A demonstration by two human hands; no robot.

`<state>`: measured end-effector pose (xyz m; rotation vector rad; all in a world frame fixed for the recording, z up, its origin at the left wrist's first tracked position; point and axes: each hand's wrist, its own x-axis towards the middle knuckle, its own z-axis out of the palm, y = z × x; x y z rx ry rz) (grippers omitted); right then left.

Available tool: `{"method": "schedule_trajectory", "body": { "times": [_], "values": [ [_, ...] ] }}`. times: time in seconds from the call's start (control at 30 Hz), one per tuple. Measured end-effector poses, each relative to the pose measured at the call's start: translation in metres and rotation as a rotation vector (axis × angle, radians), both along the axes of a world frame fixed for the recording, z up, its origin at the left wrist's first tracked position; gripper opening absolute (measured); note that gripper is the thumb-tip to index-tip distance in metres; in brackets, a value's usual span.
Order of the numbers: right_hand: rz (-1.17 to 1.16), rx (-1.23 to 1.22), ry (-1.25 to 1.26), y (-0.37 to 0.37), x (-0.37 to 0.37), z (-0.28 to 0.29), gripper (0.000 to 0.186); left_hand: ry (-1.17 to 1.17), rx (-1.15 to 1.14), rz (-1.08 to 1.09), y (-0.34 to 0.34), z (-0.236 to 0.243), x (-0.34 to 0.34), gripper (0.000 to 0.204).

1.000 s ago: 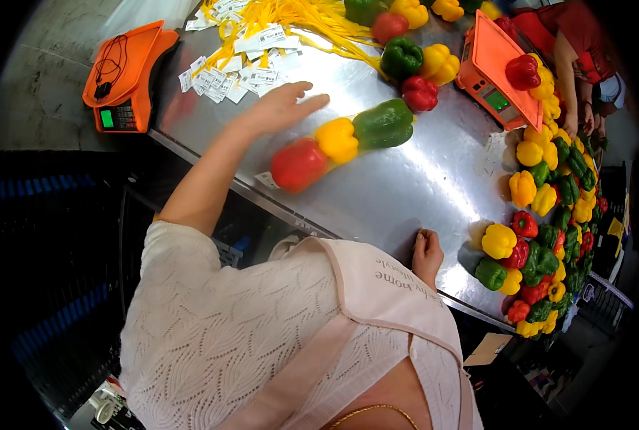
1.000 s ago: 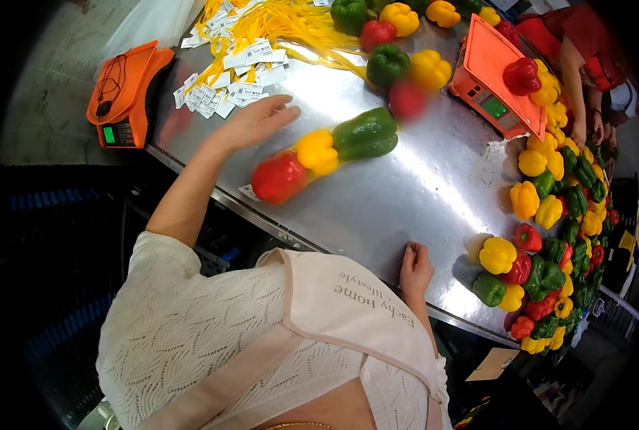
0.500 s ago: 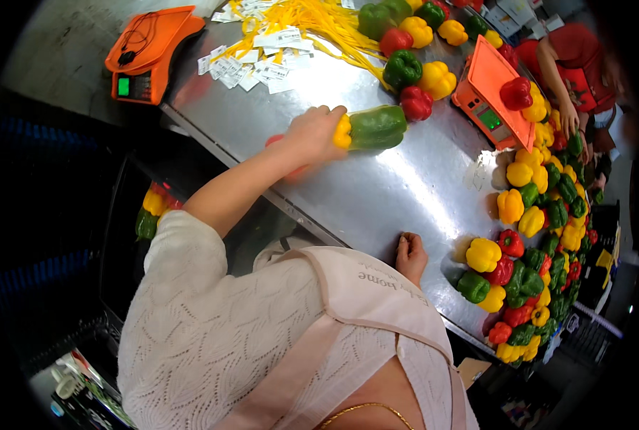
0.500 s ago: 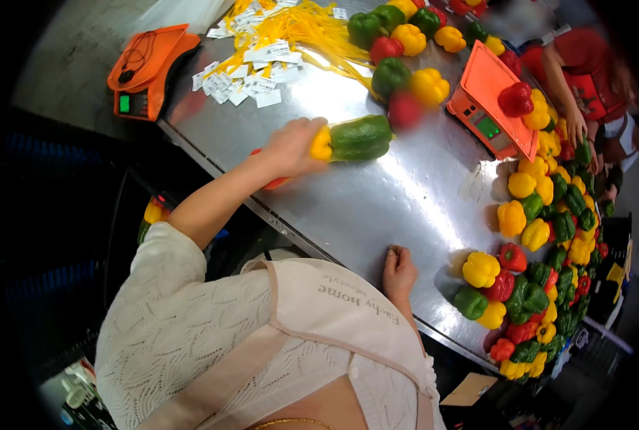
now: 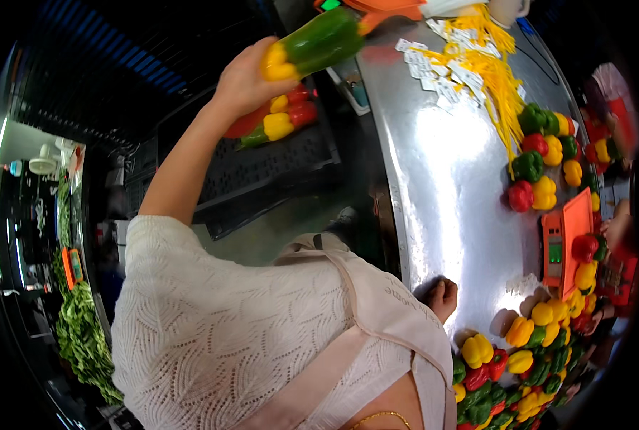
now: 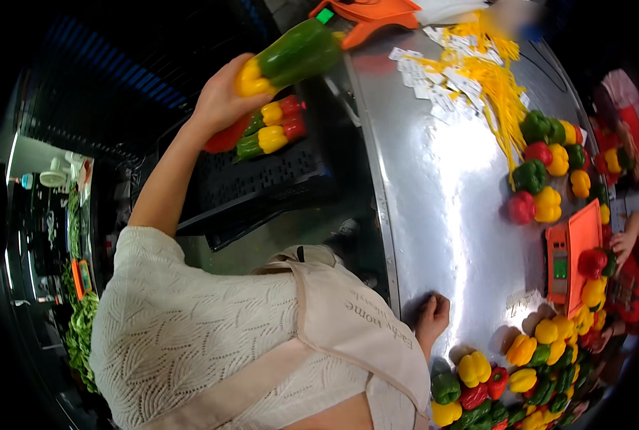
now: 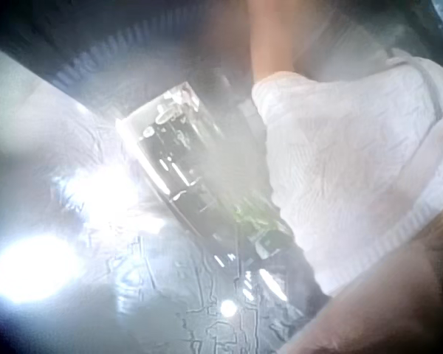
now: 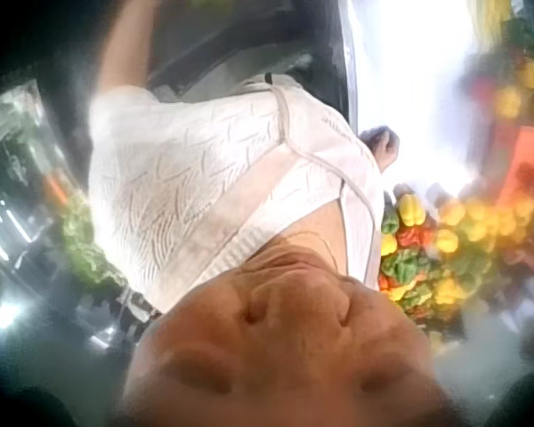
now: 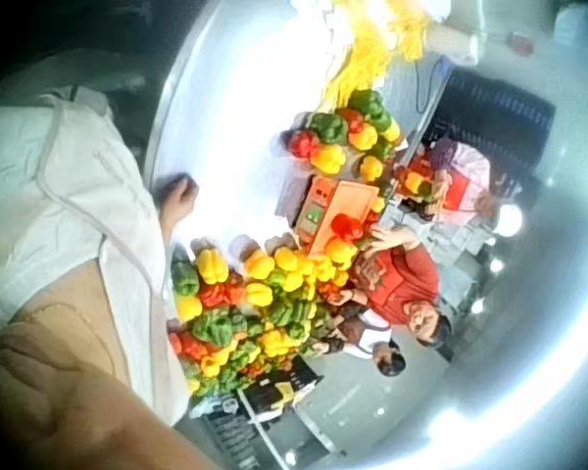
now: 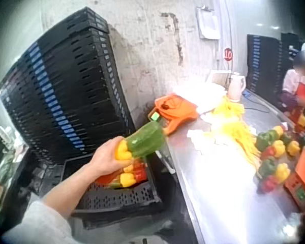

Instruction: The person moves a crate of bell peppers to a metal workstation. They then repeatedly pick up three peppers of different colors (red, yellow, green), thread them onto a yellow plastic string, and place the finished bundles into a black crate. Other workers are visible in the background performing similar tasks.

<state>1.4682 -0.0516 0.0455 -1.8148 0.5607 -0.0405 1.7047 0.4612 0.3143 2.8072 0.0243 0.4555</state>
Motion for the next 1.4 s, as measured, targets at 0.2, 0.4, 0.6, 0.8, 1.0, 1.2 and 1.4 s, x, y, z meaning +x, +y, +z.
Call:
{"method": "schedule_trajectory", "body": {
  "times": [0.2,0.4,0.6,0.8,1.0,1.2,1.4],
  "values": [
    [0.036,-0.199,-0.007,0.003,0.008,0.006,0.014,0.242,-0.051,0.158,0.107,-0.099,-0.070,0.076],
    [-0.002,-0.487,0.079,0.015,0.020,0.020,0.018,0.457,-0.167,0.029,0.124,-0.226,-0.083,0.078],
    [-0.072,-0.417,0.278,0.002,0.016,0.016,0.014,0.405,0.017,-0.132,0.104,-0.293,-0.045,0.088],
    [-0.230,-0.541,0.332,0.034,0.008,0.024,0.014,0.410,0.119,-0.142,0.091,-0.324,-0.035,0.095],
    [-0.256,-0.628,0.340,0.050,0.025,0.016,0.017,0.041,-0.202,-0.188,0.093,-0.246,0.015,0.065],
    [-0.316,-0.731,0.362,0.060,0.026,0.014,0.018,-0.393,-0.510,-0.520,0.005,-0.154,0.153,0.018],
    [-0.310,-0.823,0.374,0.062,0.023,0.013,0.018,-0.035,-0.412,-0.581,-0.124,-0.182,0.300,0.012]
  ]
}}
